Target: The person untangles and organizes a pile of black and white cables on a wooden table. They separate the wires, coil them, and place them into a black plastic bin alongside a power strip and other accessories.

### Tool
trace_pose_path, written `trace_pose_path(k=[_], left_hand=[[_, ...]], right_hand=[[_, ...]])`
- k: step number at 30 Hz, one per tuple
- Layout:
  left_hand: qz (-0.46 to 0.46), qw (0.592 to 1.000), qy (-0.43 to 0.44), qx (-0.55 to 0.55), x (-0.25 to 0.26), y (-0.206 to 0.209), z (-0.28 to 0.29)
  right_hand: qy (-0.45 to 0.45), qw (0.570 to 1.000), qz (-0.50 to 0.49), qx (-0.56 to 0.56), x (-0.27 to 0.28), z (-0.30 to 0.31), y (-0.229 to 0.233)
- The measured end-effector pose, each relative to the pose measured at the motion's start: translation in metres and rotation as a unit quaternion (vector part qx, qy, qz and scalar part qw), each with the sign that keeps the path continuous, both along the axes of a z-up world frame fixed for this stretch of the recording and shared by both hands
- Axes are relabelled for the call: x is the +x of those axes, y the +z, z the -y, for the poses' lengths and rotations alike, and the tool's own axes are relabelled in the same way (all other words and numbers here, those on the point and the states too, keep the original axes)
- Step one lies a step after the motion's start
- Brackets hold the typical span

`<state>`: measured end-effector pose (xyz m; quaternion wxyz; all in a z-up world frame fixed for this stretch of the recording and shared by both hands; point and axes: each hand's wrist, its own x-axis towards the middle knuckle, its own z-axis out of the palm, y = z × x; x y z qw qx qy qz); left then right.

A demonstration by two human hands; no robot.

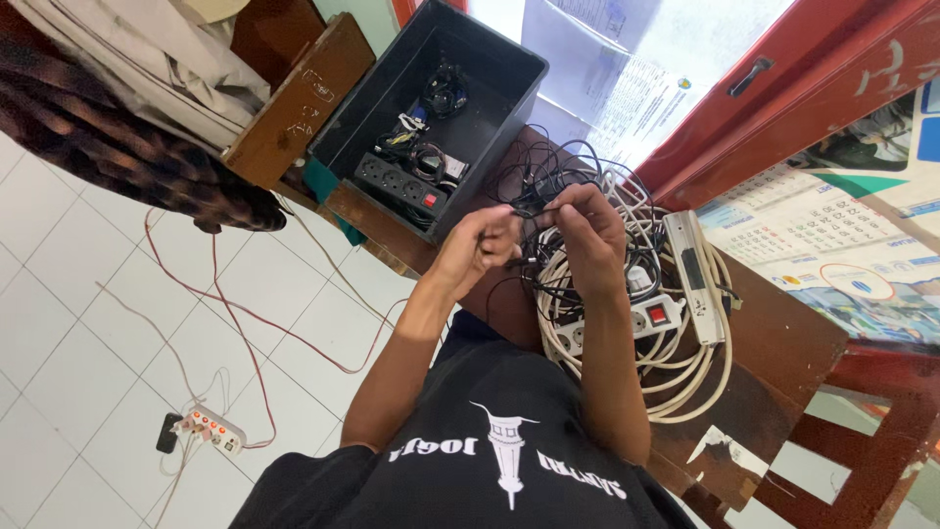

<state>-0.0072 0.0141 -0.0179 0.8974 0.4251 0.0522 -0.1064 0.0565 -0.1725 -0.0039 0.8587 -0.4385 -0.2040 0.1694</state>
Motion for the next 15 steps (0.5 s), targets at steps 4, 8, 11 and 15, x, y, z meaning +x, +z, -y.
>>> trace_pose_path(k=[4,8,11,15], left_hand=[[-0.036,0.993,0.057,-0.098,0.001,0.002,0.003],[-0.007,0.991,0.089,-0.099,0.0,0.005,0.012],[0.039,0.992,0.1,-0.061,-0.001,0.004,0.016],[0.071,0.99,0.122,0.009,0.0,-0.007,0.023]], right_hand=[[-0.01,0.999,-0.016,0.028,-0.001,0.001,-0.004],[-0.034,0.995,-0.06,0.078,0.0,-0.001,-0.011],[-0.031,0.989,-0.095,0.111,0.0,-0.001,-0.016],[-0.024,0.985,-0.113,0.128,0.001,0.003,-0.019]])
